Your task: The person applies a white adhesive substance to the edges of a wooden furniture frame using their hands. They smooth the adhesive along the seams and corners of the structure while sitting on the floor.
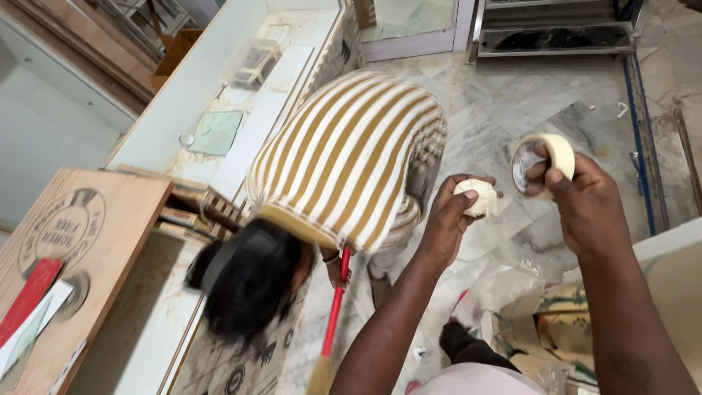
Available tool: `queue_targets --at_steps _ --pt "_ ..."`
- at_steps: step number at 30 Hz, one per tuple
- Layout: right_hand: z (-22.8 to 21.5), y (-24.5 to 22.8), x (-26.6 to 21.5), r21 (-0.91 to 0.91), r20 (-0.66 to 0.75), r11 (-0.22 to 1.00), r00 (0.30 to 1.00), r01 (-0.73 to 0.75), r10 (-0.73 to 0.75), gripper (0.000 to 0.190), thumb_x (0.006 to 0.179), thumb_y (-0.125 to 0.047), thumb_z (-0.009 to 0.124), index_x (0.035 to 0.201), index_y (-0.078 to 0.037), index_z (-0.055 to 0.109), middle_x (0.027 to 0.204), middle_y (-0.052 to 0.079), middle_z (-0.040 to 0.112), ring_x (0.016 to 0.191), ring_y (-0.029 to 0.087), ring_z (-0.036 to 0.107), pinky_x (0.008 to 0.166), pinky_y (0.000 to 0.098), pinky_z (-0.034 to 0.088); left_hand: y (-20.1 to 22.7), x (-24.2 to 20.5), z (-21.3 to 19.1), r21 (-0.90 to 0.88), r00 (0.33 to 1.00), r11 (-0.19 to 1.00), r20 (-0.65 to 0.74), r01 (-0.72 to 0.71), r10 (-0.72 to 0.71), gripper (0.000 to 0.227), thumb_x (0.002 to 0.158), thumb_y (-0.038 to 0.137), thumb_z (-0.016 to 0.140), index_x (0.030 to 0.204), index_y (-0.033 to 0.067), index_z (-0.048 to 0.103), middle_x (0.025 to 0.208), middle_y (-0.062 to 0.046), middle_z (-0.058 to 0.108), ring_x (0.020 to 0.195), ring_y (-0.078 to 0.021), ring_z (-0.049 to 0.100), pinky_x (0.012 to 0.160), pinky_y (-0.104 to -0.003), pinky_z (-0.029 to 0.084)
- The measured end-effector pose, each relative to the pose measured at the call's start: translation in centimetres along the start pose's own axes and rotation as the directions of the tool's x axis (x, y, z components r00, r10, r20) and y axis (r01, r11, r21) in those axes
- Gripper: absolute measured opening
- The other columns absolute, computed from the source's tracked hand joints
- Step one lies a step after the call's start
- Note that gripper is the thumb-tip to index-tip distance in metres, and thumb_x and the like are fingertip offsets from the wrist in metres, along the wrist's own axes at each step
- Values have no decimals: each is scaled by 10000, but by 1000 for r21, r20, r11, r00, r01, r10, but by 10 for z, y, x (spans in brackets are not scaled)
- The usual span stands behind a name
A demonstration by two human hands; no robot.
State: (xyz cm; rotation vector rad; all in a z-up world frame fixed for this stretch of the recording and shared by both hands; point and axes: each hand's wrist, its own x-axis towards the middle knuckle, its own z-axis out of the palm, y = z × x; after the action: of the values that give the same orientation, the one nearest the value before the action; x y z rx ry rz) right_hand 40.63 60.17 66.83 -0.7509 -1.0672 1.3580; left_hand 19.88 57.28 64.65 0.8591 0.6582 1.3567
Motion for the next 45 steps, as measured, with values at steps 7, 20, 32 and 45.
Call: queue_targets --at_steps 7,20,32,45 --pt "-30 35 158 -62 -35 997 998 -48 46 247 1025 -173 706 1204 -11 652 987 53 703 877 137 659 824 291 537 -14 145 16 -141 995 989 -101 -40 26 391 1010 188 547 1374 54 495 1207 -153 654 1101 -241 636 961 -430 542" --pt "-94 36 281 -342 -116 937 987 64 -109 442 848 -201 842 1177 -43 592 1044 68 679 921 135 643 799 326 544 -68 317 10 -18 986 1000 -165 3 -6 379 1145 346 439 1382 67 538 1299 -113 613 1161 -242 603 974 -419 521" --pt "-87 90 436 -933 105 277 909 231 -402 366 676 -25 795 1028 -72 705 1078 59 720 990 282 699 835 421 517 -70 470 -40 157 977 965 -64 211 -203 644 954 480 571 1456 92 456 1356 -75 593 1267 -225 566 1058 -424 469" --pt "8 153 617 -601 671 464 726 651 -150 763 642 -316 892 1315 -61 640 1313 111 666 1151 346 648 950 480 502 -7 592 -188 445 873 887 -473 121 118 432 1057 277 415 1345 1 580 1201 -145 679 1070 -229 638 932 -357 501"
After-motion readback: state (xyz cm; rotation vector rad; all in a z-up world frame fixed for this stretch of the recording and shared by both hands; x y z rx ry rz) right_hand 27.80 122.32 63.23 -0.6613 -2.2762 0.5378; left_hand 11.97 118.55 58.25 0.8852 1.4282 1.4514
